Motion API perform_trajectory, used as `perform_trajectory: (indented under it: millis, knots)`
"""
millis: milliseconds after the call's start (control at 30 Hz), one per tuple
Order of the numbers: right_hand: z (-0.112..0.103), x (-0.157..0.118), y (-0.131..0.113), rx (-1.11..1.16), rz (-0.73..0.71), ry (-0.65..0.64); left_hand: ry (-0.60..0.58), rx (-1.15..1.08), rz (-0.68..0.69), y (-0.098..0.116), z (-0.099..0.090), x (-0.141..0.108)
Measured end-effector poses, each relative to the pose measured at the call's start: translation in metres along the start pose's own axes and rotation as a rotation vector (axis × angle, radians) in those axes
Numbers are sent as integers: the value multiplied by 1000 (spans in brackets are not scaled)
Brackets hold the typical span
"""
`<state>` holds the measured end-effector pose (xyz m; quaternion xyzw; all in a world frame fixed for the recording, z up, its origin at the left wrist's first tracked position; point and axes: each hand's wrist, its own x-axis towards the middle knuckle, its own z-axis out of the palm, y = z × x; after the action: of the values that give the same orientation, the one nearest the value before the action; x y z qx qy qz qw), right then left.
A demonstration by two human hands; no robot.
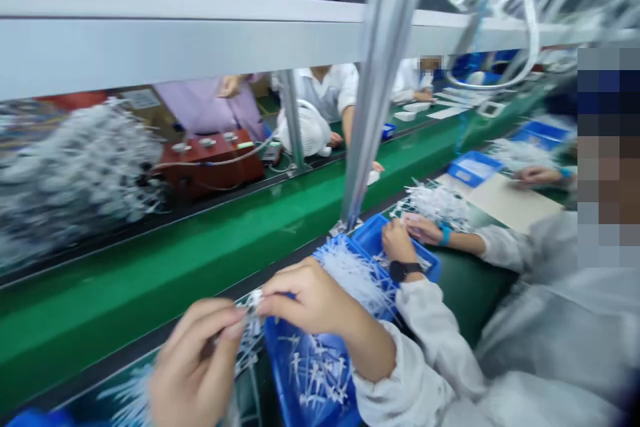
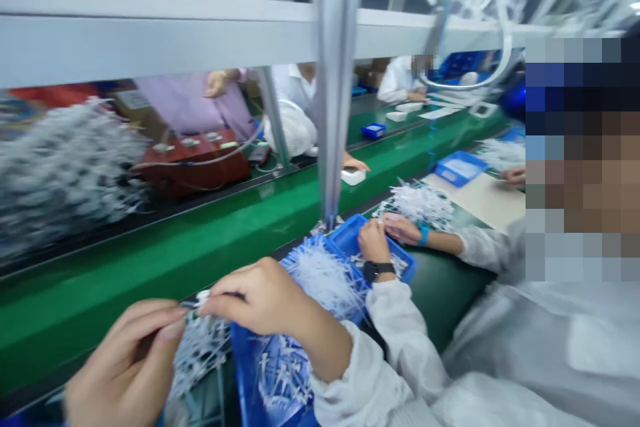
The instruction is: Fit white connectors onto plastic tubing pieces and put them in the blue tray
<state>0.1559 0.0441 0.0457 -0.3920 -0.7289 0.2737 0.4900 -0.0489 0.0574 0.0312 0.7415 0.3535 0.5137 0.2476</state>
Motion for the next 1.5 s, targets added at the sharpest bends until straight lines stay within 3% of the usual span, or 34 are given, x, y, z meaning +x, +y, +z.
perform_trajectory:
  millis: [67,133,400,767,1267,1400,1500]
  knots:
    - [3,1,-3,32,-6,-17,-61,24,123,16,2,7]
    - [5,2,-6,76,-29,-33,-67,28,158,22,2,11]
    - [4,-1,-8,123,-26,111,-52,17,125,21,-3,10]
    - [7,-2,-3,33,-132,113,-20,-75,87,22,4,6]
    - [9,-3,-2,77,-154,92,-52,12,77,26,5,8]
    - [7,-1,-3,17,-187,110,-71,-81,49,23,11,4]
    - [6,-2,0,-63,-168,37,-95,-182,18,20,15,1]
